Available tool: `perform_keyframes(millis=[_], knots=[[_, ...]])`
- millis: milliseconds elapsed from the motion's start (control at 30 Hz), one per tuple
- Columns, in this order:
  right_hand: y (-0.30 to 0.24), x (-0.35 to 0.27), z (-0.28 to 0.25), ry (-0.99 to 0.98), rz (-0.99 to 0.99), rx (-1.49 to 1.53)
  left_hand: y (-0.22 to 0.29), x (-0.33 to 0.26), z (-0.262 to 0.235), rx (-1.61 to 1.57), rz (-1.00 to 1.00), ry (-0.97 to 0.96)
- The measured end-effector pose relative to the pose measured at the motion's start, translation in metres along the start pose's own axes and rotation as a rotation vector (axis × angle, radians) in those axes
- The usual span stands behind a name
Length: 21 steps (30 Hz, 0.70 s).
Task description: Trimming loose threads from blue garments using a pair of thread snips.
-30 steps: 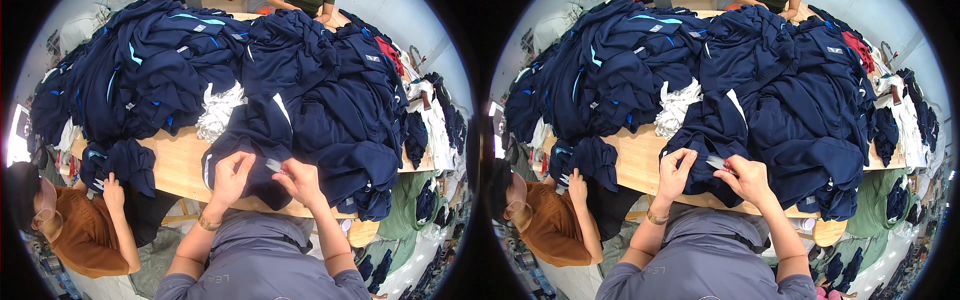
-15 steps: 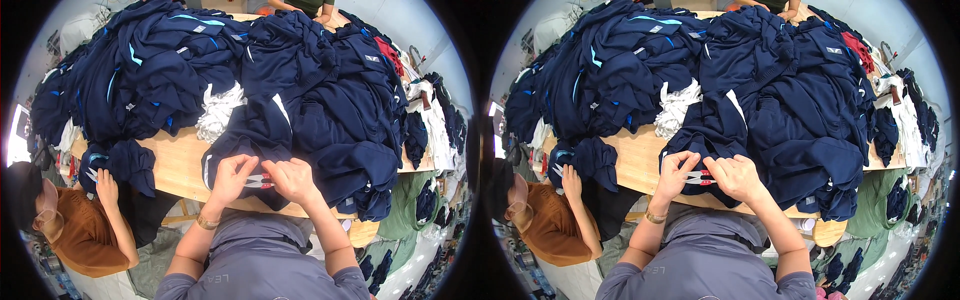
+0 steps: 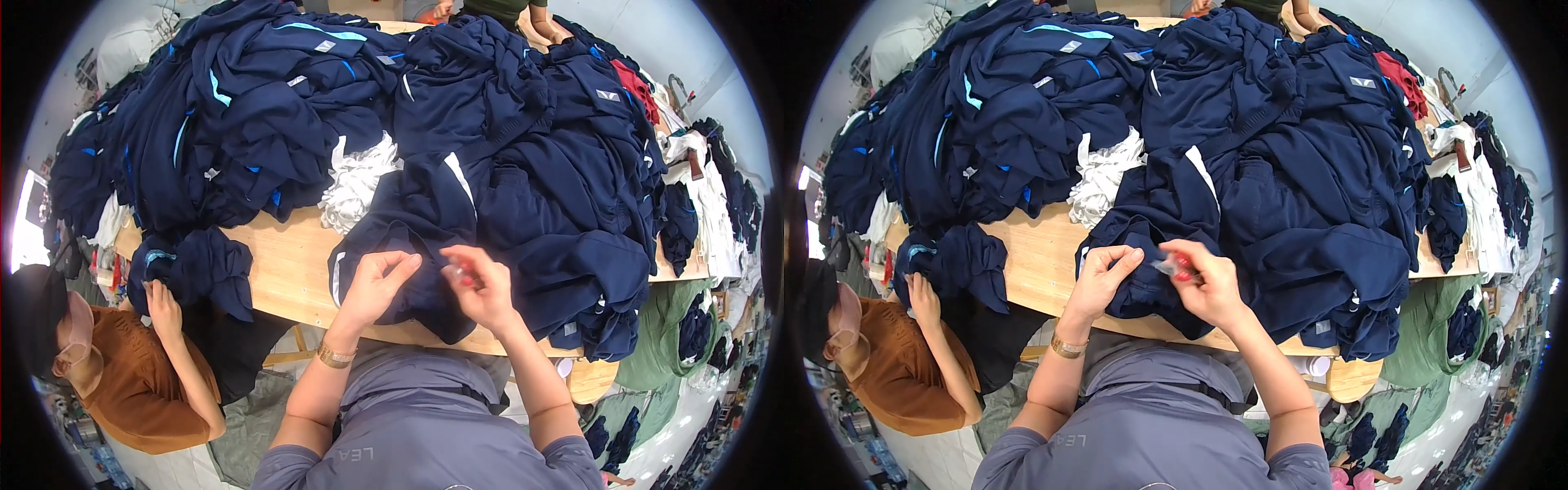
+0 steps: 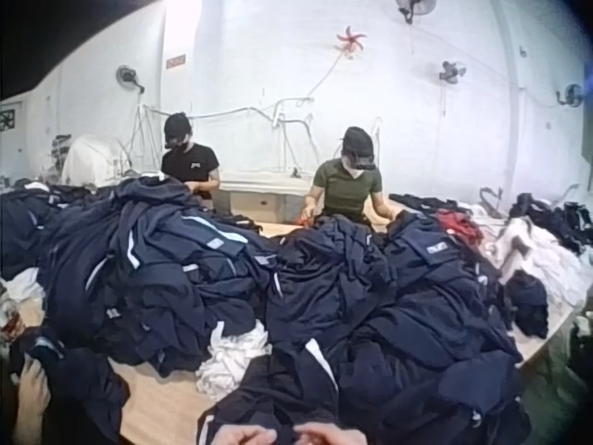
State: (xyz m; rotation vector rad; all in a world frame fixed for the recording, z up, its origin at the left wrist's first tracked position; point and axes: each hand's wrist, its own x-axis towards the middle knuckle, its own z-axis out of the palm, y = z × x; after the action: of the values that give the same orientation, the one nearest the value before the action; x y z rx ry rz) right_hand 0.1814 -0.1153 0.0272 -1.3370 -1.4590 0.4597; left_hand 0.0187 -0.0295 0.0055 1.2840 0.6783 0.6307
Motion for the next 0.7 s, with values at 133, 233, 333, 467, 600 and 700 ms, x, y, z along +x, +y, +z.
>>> perform_keyframes(millis=[133, 233, 333, 467, 600, 700], knots=[[0.011, 0.004, 0.0, -0.138, -0.241, -0.163, -0.002, 0.001, 0.003, 0.004, 0.029, -0.004], [0.008, -0.001, 0.007, 0.145, 0.094, 0.068, -0.003, 0.002, 0.002, 0.017, 0.025, -0.004], [0.013, -0.007, 0.002, 0.231, 0.352, 0.605, -0.003, 0.001, 0.001, 0.027, 0.031, 0.013], [0.018, -0.015, -0.008, 0.074, 0.252, 0.306, -0.003, -0.001, 0.0, -0.021, 0.029, 0.047], [0.022, -0.021, -0.012, -0.052, 0.062, -0.079, -0.002, -0.001, 0.001, -0.03, 0.006, 0.065], [0.023, -0.023, -0.01, -0.025, 0.056, -0.041, 0.0, -0.001, 0.002, -0.001, 0.032, 0.059]])
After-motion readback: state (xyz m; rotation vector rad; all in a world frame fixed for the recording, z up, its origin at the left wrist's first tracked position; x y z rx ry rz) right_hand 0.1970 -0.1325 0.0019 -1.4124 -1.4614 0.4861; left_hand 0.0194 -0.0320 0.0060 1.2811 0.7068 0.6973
